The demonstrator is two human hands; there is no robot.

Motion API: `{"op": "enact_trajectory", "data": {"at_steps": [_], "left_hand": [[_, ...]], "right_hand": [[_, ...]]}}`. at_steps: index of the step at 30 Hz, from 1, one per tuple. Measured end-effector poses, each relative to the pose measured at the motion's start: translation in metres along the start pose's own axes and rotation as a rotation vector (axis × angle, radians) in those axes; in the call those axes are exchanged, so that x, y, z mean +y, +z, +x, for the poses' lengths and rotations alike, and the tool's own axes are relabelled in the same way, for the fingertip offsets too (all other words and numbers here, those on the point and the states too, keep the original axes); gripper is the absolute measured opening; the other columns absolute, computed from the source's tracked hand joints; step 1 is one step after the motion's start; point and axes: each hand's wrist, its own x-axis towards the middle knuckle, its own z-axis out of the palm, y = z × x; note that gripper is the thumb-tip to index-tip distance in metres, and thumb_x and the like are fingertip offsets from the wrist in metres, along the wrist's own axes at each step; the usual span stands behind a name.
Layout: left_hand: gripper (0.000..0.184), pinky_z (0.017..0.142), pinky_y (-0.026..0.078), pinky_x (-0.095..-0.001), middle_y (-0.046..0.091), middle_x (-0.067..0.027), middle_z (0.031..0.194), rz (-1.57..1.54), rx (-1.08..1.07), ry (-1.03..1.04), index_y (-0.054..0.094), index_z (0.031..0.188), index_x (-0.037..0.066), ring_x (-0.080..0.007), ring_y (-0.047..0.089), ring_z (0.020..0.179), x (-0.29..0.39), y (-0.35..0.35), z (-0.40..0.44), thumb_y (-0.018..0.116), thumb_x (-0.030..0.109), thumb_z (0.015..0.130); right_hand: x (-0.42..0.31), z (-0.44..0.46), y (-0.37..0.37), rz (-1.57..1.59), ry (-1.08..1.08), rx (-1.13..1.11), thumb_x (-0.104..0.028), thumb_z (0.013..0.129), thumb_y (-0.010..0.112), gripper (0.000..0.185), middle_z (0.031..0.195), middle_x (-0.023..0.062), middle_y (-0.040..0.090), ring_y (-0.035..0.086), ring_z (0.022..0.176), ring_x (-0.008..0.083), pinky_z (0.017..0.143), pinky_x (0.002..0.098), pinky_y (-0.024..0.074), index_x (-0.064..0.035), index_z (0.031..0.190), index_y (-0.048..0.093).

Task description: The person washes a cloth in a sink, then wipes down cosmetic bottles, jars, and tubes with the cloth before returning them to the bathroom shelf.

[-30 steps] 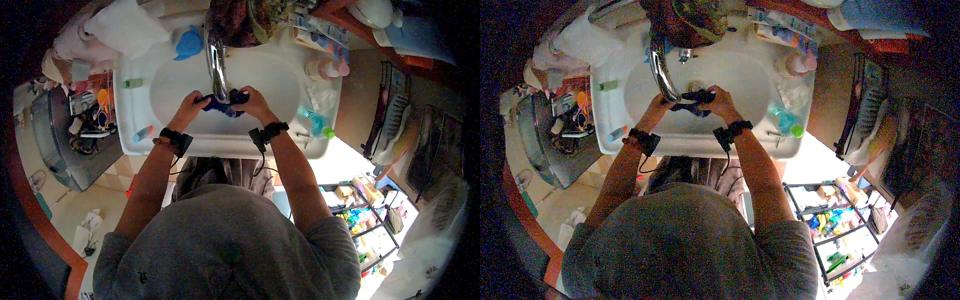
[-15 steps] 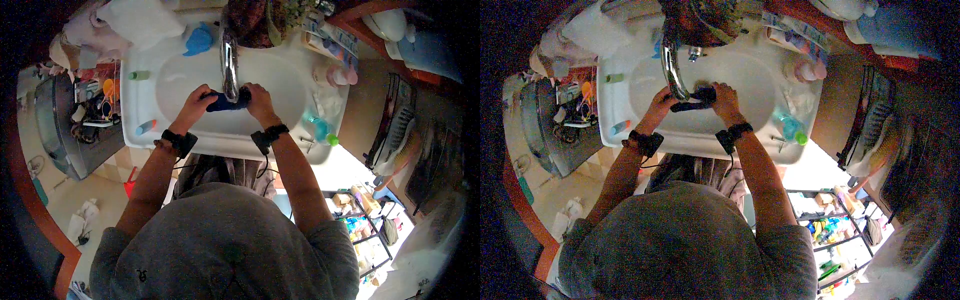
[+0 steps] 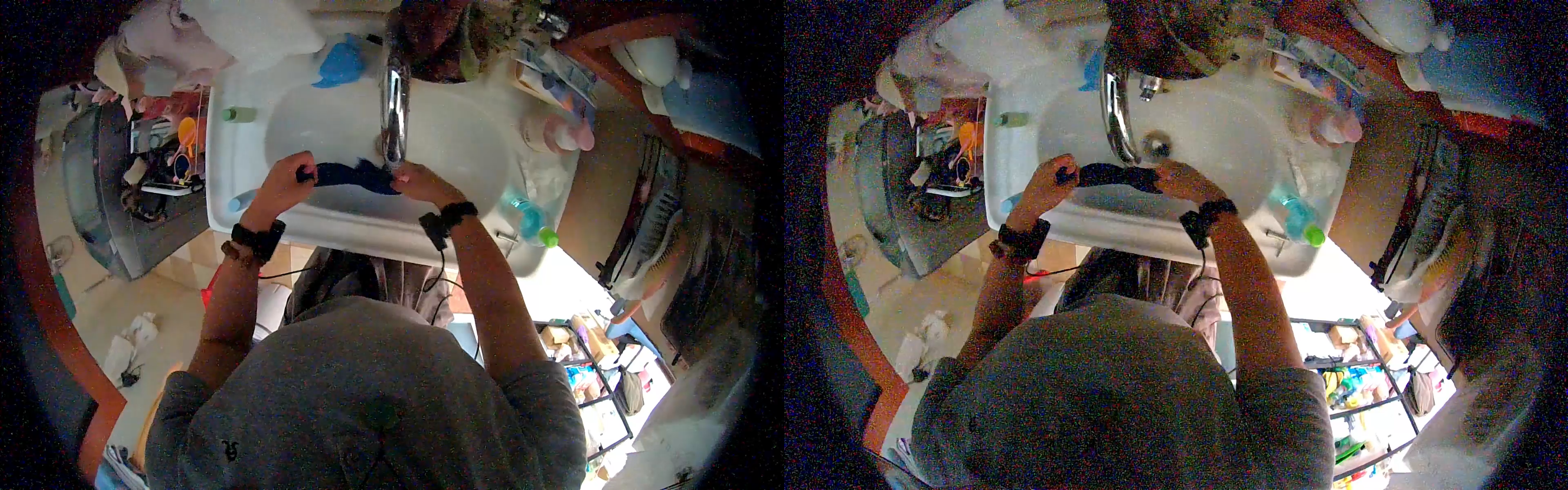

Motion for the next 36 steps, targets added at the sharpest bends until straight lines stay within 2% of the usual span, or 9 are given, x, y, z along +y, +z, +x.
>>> {"op": "enact_trajectory", "data": {"at_steps": [5,7,13,20,23,29,32,34,36], "left_hand": [[0.02,0.074,0.047,-0.0423,0.055,-0.0157,0.078,0.374,0.101,0.219,0.054,0.091,0.001,-0.039,0.056,0.085,-0.02,0.013,-0.01,0.053,-0.006,0.073],[0.025,0.077,0.047,-0.0442,0.056,-0.0153,0.081,0.331,0.06,0.232,0.057,0.095,0.002,-0.0381,0.055,0.087,-0.035,0.023,-0.009,0.053,-0.006,0.072],[0.025,0.08,0.046,-0.0449,0.059,-0.0129,0.087,0.387,0.211,0.201,0.058,0.094,0.005,-0.0357,0.054,0.091,-0.026,0.014,0.013,0.055,-0.005,0.071],[0.025,0.076,0.046,-0.0429,0.061,-0.0111,0.091,0.33,0.326,0.301,0.059,0.089,0.006,-0.0338,0.053,0.085,-0.031,-0.002,0.018,0.057,-0.006,0.067],[0.025,0.077,0.046,-0.0434,0.062,-0.0108,0.09,0.376,0.156,0.377,0.06,0.088,0.007,-0.0342,0.053,0.085,-0.06,0.017,0.015,0.057,-0.004,0.066],[0.02,0.084,0.047,-0.0435,0.066,-0.0152,0.087,0.453,-0.25,0.036,0.067,0.09,0.01,-0.0368,0.058,0.092,-0.093,0.049,0.0,0.06,0.006,0.071],[0.026,0.087,0.044,-0.0449,0.065,-0.014,0.095,0.363,-0.053,-0.142,0.064,0.1,0.011,-0.0358,0.056,0.099,-0.123,0.056,0.037,0.06,0.01,0.074],[0.051,0.092,0.036,-0.054,0.047,-0.0144,0.128,0.542,0.285,-0.091,0.047,0.127,0.018,-0.0343,0.043,0.12,-0.112,0.061,0.051,0.06,0.016,0.078],[0.06,0.096,0.034,-0.0552,0.038,-0.0174,0.138,0.564,0.287,0.075,0.041,0.134,0.019,-0.0372,0.038,0.125,-0.11,0.069,0.067,0.061,0.017,0.078]], "right_hand": [[0.001,-0.026,-0.005,-0.121,-0.092,0.098,-0.02,0.076,0.069,0.031,0.093,0.0159,0.063,0.061,0.089,0.0316,0.082,0.0412,0.0484,-0.0026,0.099,0.059],[0.009,-0.031,-0.007,-0.453,-0.073,-0.012,-0.019,0.075,0.069,0.032,0.097,0.0163,0.064,0.061,0.091,0.0342,0.084,0.0429,0.0486,-0.0038,0.101,0.061],[0.009,-0.04,-0.024,-0.636,0.166,0.147,-0.011,0.075,0.064,0.028,0.097,0.0122,0.063,0.059,0.094,0.033,0.082,0.044,0.0494,-0.0112,0.103,0.064],[-0.007,-0.038,-0.039,-0.923,-0.296,0.687,-0.006,0.07,0.061,0.036,0.099,0.0069,0.063,0.06,0.096,0.0271,0.083,0.0411,0.05,-0.0169,0.104,0.065],[0.049,-0.017,-0.011,-0.981,-0.357,0.494,-0.006,0.071,0.061,0.034,0.099,0.0087,0.064,0.06,0.098,0.0284,0.084,0.0427,0.0491,-0.015,0.104,0.066],[0.064,-0.006,0.011,-0.728,-0.12,-0.019,-0.011,0.078,0.062,0.021,0.09,0.0145,0.065,0.063,0.09,0.0322,0.082,0.0427,0.05,-0.0118,0.098,0.067],[0.05,0.005,-0.01,-0.366,0.097,0.205,-0.017,0.08,0.064,0.016,0.084,0.0156,0.065,0.064,0.086,0.0309,0.083,0.0398,0.0504,-0.0089,0.093,0.067],[0.039,0.007,-0.024,-0.474,0.305,0.385,-0.022,0.083,0.063,0.036,0.114,0.019,0.057,0.061,0.095,0.0367,0.085,0.0445,0.0499,-0.0128,0.117,0.058],[0.027,0.006,-0.018,-0.744,0.484,0.658,-0.023,0.083,0.063,0.049,0.131,0.0209,0.045,0.058,0.101,0.0413,0.086,0.0477,0.0495,-0.0159,0.13,0.049]]}}
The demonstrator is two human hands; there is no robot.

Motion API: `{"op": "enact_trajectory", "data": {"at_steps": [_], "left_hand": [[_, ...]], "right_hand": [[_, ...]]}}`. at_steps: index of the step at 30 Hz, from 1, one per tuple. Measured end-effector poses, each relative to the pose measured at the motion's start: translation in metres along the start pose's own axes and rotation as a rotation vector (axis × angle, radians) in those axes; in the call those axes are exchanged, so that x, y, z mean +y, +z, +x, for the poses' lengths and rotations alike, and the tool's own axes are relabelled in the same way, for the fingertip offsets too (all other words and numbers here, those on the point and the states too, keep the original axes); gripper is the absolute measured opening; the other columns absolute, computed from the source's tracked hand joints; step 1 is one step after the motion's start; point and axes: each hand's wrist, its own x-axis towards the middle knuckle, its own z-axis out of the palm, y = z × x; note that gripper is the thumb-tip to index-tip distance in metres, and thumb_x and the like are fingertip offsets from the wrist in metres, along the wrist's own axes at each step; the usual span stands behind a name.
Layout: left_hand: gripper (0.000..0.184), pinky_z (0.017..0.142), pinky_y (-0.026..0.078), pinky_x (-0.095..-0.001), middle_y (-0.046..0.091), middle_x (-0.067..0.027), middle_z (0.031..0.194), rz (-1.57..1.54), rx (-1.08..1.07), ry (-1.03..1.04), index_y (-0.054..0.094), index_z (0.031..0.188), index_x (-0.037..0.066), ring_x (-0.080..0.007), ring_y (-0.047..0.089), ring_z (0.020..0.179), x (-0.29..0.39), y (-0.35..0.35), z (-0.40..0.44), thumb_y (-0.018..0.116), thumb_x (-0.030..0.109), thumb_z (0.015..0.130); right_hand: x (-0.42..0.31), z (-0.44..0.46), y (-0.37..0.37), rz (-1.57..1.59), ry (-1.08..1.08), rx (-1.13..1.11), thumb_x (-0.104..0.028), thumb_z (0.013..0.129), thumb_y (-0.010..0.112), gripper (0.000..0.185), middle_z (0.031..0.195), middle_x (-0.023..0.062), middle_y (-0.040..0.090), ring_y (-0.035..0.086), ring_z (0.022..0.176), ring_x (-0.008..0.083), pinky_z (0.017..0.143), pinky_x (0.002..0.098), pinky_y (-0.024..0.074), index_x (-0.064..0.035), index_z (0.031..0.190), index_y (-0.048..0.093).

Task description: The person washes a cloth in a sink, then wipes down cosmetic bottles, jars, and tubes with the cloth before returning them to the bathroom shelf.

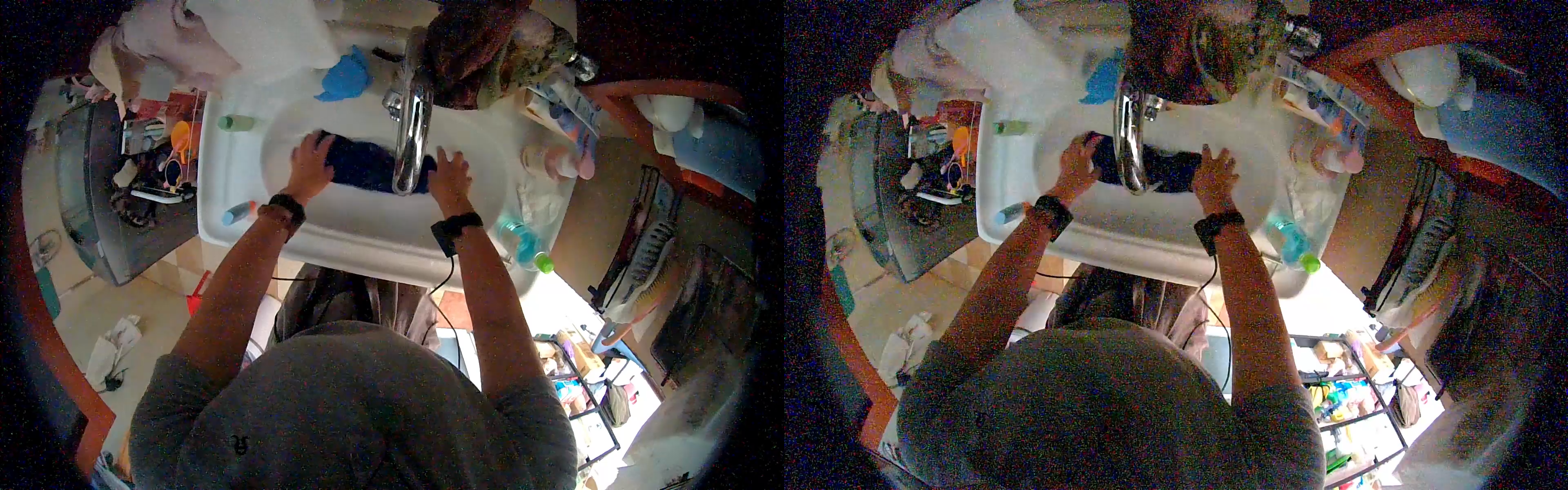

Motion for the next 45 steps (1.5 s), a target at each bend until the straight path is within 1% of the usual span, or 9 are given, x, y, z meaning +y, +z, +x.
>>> {"op": "enact_trajectory", "data": {"at_steps": [5,9,13,16,20,27,34,41,45], "left_hand": [[0.072,0.104,0.028,-0.0576,0.017,-0.0219,0.151,-0.019,-0.307,-0.046,0.03,0.144,0.016,-0.0445,0.023,0.134,-0.02,0.118,0.001,0.062,0.026,0.08],[0.071,0.106,0.027,-0.0541,0.016,-0.0219,0.151,-0.831,-0.589,-0.214,0.028,0.145,0.013,-0.0418,0.023,0.136,0.003,0.16,-0.012,0.059,0.029,0.084],[0.066,0.109,0.024,-0.0523,0.017,-0.0166,0.152,-0.161,-0.976,0.176,0.027,0.145,0.011,-0.0337,0.026,0.137,0.056,0.042,0.01,0.054,0.028,0.087],[0.062,0.111,0.022,-0.0511,0.017,-0.0159,0.153,-0.534,-0.604,-0.013,0.024,0.147,0.016,-0.0323,0.022,0.139,0.023,0.096,0.002,0.047,0.03,0.091],[0.06,0.112,0.02,-0.0502,0.018,-0.0156,0.153,0.147,-0.901,0.02,0.02,0.148,0.021,-0.03,0.019,0.141,0.095,0.033,-0.003,0.043,0.033,0.093],[0.033,0.095,0.041,-0.0466,0.047,-0.0206,0.126,-0.905,-0.224,-0.268,0.065,0.111,0.013,-0.0357,0.047,0.117,-0.008,0.144,-0.006,0.056,0.019,0.079],[0.027,0.082,0.049,-0.0469,0.059,-0.0217,0.105,-0.393,-0.529,-0.063,0.064,0.102,0.007,-0.0385,0.06,0.096,-0.007,0.136,-0.003,0.054,0.018,0.079],[0.045,0.088,0.047,-0.0461,0.059,-0.0238,0.113,-0.3,-0.475,-0.206,0.046,0.127,0.006,-0.0389,0.058,0.103,0.014,0.135,0.001,0.051,0.026,0.087],[0.046,0.092,0.044,-0.0442,0.058,-0.0148,0.117,-1.351,-0.593,-0.52,0.046,0.126,0.006,-0.0292,0.056,0.108,0.037,0.101,0.005,0.048,0.036,0.091]], "right_hand": [[-0.018,0.005,0.049,0.364,0.319,-0.245,-0.044,0.082,0.062,0.076,0.144,0.031,0.025,0.032,0.125,0.0525,0.096,0.0605,0.0375,-0.0158,0.144,0.029],[-0.041,0.008,0.082,0.296,0.084,-0.265,-0.04,0.085,0.058,0.063,0.141,0.0281,0.03,0.032,0.127,0.0493,0.099,0.0595,0.0336,-0.0146,0.139,0.039],[-0.038,0.008,0.051,-0.104,-0.158,-0.301,-0.029,0.089,0.051,0.047,0.143,0.0217,0.032,0.032,0.13,0.0422,0.1,0.0585,0.0326,-0.0125,0.132,0.047],[-0.019,0.023,0.059,-0.33,-0.078,-0.144,-0.024,0.091,0.044,0.044,0.146,0.0156,0.031,0.031,0.133,0.0348,0.1,0.0607,0.0296,-0.008,0.132,0.047],[-0.039,0.002,0.06,-0.254,-0.137,-0.084,-0.026,0.09,0.045,0.048,0.148,0.015,0.029,0.026,0.137,0.0318,0.105,0.0627,0.0211,-0.0066,0.134,0.044],[0.005,0.02,0.054,-0.181,-0.54,0.069,-0.019,0.086,0.045,0.055,0.151,0.0077,0.027,0.025,0.138,0.0277,0.11,0.0632,0.0055,-0.007,0.139,0.039],[0.005,0.014,0.069,0.09,-0.649,-0.277,-0.034,0.082,0.054,0.058,0.143,0.0087,0.039,0.03,0.135,0.03,0.105,0.0674,0.0107,-0.0173,0.137,0.044],[-0.043,0.008,0.076,0.43,0.142,-0.271,-0.036,0.077,0.066,0.063,0.133,0.0207,0.042,0.042,0.12,0.0392,0.093,0.0544,0.0392,-0.0122,0.131,0.046],[-0.054,0.02,0.074,0.991,-0.194,-0.634,-0.027,0.075,0.073,0.057,0.12,0.0197,0.055,0.054,0.108,0.0347,0.088,0.0409,0.0477,-0.0072,0.123,0.051]]}}
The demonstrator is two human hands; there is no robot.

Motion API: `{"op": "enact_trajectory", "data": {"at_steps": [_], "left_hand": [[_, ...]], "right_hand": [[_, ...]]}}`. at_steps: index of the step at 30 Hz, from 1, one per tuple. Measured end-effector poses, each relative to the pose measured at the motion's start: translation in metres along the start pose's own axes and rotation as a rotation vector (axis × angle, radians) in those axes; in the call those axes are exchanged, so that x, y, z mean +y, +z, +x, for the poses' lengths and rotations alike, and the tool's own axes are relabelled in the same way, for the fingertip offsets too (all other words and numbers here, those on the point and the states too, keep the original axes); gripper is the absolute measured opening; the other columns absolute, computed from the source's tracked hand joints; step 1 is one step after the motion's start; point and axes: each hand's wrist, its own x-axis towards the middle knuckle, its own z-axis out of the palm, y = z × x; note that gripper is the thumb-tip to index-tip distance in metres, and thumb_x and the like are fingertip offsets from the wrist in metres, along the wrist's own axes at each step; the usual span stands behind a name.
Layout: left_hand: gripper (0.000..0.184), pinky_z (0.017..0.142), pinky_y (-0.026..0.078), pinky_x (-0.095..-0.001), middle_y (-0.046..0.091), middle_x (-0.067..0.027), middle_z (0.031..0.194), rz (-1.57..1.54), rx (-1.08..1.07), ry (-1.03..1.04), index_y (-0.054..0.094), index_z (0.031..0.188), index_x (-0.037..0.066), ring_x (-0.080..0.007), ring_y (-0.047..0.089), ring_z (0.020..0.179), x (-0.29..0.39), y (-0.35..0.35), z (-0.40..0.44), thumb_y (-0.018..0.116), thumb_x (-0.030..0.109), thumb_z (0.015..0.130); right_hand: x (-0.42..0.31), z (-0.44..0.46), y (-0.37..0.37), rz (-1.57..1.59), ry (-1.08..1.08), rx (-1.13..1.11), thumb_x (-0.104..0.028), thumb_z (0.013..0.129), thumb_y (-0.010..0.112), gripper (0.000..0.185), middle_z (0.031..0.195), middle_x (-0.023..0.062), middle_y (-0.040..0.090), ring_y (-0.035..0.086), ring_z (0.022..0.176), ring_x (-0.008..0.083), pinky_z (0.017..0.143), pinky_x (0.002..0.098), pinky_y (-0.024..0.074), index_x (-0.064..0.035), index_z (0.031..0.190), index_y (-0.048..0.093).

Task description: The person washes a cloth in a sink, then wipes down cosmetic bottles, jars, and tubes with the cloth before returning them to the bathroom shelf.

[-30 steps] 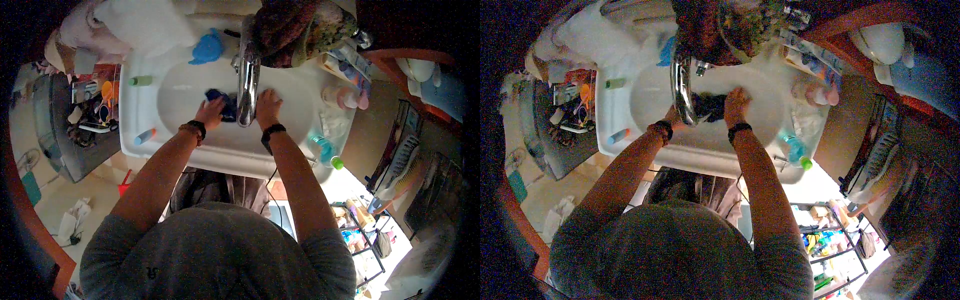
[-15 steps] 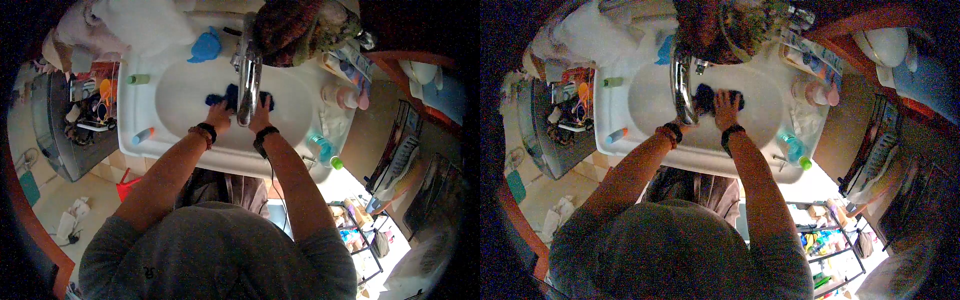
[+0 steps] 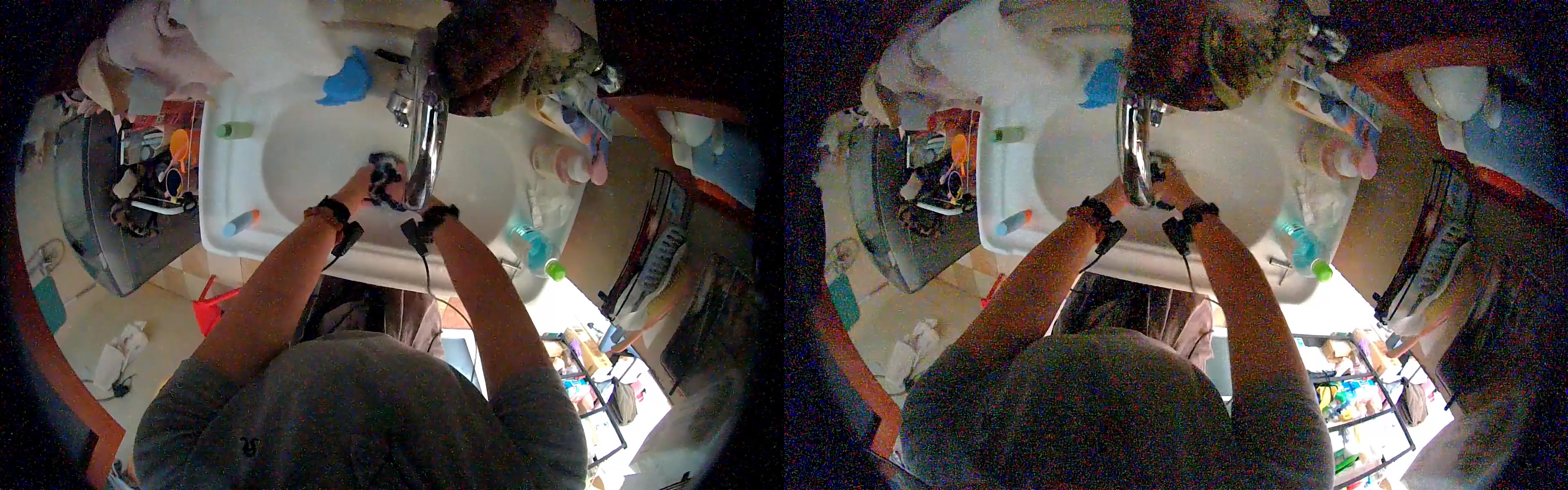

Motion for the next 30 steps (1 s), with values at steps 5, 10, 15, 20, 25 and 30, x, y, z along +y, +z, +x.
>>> {"op": "enact_trajectory", "data": {"at_steps": [5,10,15,20,25,30], "left_hand": [[0.032,0.093,0.045,-0.0331,0.055,-0.0094,0.122,-0.327,-0.238,0.109,0.049,0.124,0.006,-0.019,0.052,0.113,0.002,-0.013,-0.004,0.05,0.011,0.092],[0.024,0.073,0.052,-0.0287,0.063,-0.0058,0.099,-0.646,-0.252,-0.038,0.056,0.112,0.002,-0.0144,0.061,0.085,0.057,0.033,-0.047,0.049,0.017,0.095],[0.028,0.07,0.052,-0.0293,0.063,-0.0039,0.091,-0.542,-0.093,-0.081,0.058,0.102,0.005,-0.015,0.062,0.079,0.078,0.056,-0.055,0.051,0.031,0.095],[0.036,0.081,0.051,-0.032,0.063,-0.0044,0.101,-0.472,-0.187,-0.059,0.058,0.105,0.005,-0.0173,0.062,0.089,0.083,0.052,-0.078,0.056,0.039,0.092],[0.038,0.092,0.042,-0.042,0.056,-0.0074,0.117,-0.269,-0.006,-0.039,0.055,0.116,0.008,-0.0208,0.052,0.108,0.0,0.003,-0.009,0.055,0.036,0.091],[0.047,0.102,0.032,-0.052,0.031,-0.0205,0.143,1.033,0.311,0.129,0.05,0.132,0.013,-0.0404,0.032,0.129,-0.007,-0.011,0.0,0.054,0.028,0.088]], "right_hand": [[-0.047,-0.051,0.023,0.221,-0.397,0.227,-0.018,0.084,0.062,0.03,0.087,0.013,0.059,0.057,0.081,0.0262,0.075,0.0335,0.0475,-0.003,0.11,0.056],[-0.045,-0.058,0.032,-0.245,-0.394,0.528,-0.021,0.084,0.062,0.027,0.096,0.0107,0.061,0.061,0.086,0.0255,0.071,0.0363,0.0508,-0.0089,0.108,0.059],[-0.006,-0.047,0.039,0.012,-0.197,0.486,-0.021,0.079,0.065,0.029,0.1,0.0107,0.059,0.06,0.089,0.0299,0.076,0.0396,0.0507,-0.0118,0.106,0.06],[-0.037,-0.068,0.022,-0.28,-0.219,0.459,-0.029,0.08,0.064,0.037,0.111,0.0178,0.055,0.056,0.1,0.0352,0.084,0.0434,0.0487,-0.0095,0.111,0.057],[-0.025,-0.047,-0.013,-1.031,-0.074,0.725,-0.037,0.092,0.048,0.049,0.142,0.0247,0.032,0.03,0.132,0.0443,0.101,0.063,0.0277,-0.0103,0.134,0.045],[0.023,-0.02,-0.002,-0.96,-0.133,0.084,-0.044,0.09,0.049,0.058,0.152,0.0161,0.02,0.014,0.141,0.0361,0.107,0.0649,0.0111,-0.0115,0.138,0.042]]}}
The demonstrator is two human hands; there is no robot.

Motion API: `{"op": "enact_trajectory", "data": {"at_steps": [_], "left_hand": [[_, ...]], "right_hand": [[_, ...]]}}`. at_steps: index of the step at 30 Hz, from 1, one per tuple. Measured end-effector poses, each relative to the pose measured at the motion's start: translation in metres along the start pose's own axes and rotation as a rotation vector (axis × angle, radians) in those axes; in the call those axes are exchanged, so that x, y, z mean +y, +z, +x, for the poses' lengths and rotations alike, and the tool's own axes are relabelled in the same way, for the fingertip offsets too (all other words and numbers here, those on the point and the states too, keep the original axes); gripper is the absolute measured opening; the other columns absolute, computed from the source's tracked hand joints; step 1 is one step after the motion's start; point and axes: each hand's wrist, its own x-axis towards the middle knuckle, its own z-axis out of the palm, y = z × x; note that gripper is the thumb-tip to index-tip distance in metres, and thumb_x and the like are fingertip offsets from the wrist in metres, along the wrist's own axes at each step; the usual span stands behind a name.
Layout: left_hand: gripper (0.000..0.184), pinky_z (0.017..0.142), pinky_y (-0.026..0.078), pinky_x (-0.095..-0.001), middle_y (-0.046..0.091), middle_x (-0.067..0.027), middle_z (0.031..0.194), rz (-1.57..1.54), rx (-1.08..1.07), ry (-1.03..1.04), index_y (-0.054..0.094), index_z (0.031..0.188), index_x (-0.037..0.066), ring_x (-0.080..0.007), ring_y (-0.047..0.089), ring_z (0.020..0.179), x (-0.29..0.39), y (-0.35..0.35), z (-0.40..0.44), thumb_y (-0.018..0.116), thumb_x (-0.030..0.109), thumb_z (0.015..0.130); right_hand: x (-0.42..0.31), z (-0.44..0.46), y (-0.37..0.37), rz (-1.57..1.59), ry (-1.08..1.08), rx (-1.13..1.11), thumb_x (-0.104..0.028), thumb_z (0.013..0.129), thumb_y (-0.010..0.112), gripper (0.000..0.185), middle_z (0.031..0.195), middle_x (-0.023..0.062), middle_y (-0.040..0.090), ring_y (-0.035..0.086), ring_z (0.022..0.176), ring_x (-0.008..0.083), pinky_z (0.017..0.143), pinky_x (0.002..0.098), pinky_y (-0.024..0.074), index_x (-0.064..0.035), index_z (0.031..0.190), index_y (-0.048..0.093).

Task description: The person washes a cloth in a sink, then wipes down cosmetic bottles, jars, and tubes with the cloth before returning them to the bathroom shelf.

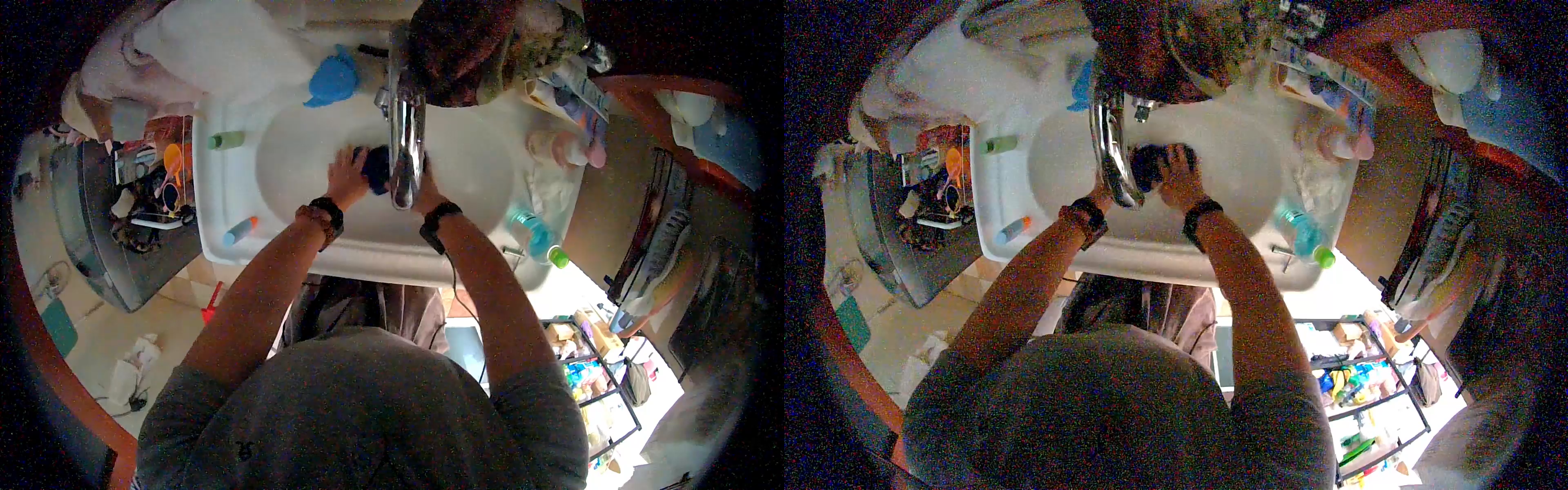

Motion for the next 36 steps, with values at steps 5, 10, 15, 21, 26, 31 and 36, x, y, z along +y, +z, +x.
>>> {"op": "enact_trajectory", "data": {"at_steps": [5,10,15,21,26,31,36], "left_hand": [[0.049,0.103,0.034,-0.0512,0.032,-0.0245,0.141,-0.344,-0.276,0.107,0.051,0.13,0.011,-0.0444,0.035,0.126,-0.114,0.085,0.034,0.056,0.031,0.086],[0.05,0.098,0.039,-0.0492,0.041,-0.024,0.13,-0.34,-0.039,0.077,0.054,0.124,0.009,-0.0422,0.043,0.117,-0.061,0.033,-0.002,0.064,0.031,0.081],[0.042,0.094,0.042,-0.0466,0.047,-0.02,0.123,0.309,0.11,0.092,0.057,0.12,0.009,-0.0368,0.047,0.115,0.021,-0.035,-0.031,0.065,0.021,0.08],[0.046,0.099,0.037,-0.0476,0.043,-0.0174,0.135,-0.308,-0.035,0.277,0.055,0.126,0.014,-0.0344,0.041,0.124,-0.039,0.021,0.001,0.059,0.013,0.08],[0.048,0.103,0.032,-0.05,0.039,-0.0181,0.139,0.815,0.195,0.16,0.05,0.132,0.015,-0.0362,0.036,0.128,0.031,-0.03,-0.011,0.053,0.016,0.085],[0.053,0.107,0.021,-0.0557,0.026,-0.0168,0.147,0.551,-0.062,0.284,0.041,0.139,0.014,-0.0391,0.027,0.133,0.009,0.0,-0.014,0.049,0.028,0.088],[0.065,0.11,0.011,-0.0615,0.025,-0.0134,0.151,0.45,0.192,0.295,0.032,0.145,0.017,-0.0401,0.021,0.137,0.023,0.021,-0.013,0.047,0.047,0.089]], "right_hand": [[0.022,-0.013,-0.037,-0.055,-0.095,0.015,-0.038,0.088,0.053,0.049,0.145,0.0101,0.036,0.028,0.136,0.0296,0.108,0.0614,0.0169,-0.0113,0.128,0.052],[0.016,0.025,0.095,1.171,-0.106,0.268,-0.025,0.084,0.054,0.051,0.147,0.0097,0.035,0.028,0.138,0.0289,0.112,0.0545,0.0123,-0.0119,0.132,0.047],[0.035,0.008,-0.006,0.265,-0.07,0.244,-0.015,0.086,0.047,0.048,0.144,0.0136,0.038,0.029,0.137,0.0283,0.113,0.0552,0.0101,-0.0055,0.133,0.044],[0.028,0.001,0.0,-0.075,-0.294,0.2,-0.014,0.082,0.052,0.044,0.143,0.0083,0.042,0.034,0.133,0.0325,0.11,0.0547,0.0217,-0.0161,0.127,0.053],[0.034,0.005,-0.017,-0.296,0.001,0.341,-0.022,0.082,0.055,0.051,0.149,0.011,0.031,0.027,0.137,0.0324,0.107,0.0613,0.0184,-0.0207,0.133,0.049],[0.0,-0.009,-0.036,-0.261,-0.104,-0.051,-0.038,0.084,0.056,0.058,0.151,0.0088,0.028,0.017,0.141,0.0349,0.11,0.0624,0.0084,-0.0196,0.138,0.045],[0.004,-0.001,-0.021,-0.317,-0.075,0.046,-0.037,0.088,0.051,0.054,0.15,0.0051,0.031,0.017,0.141,0.0295,0.112,0.0586,0.0056,-0.0189,0.138,0.045]]}}
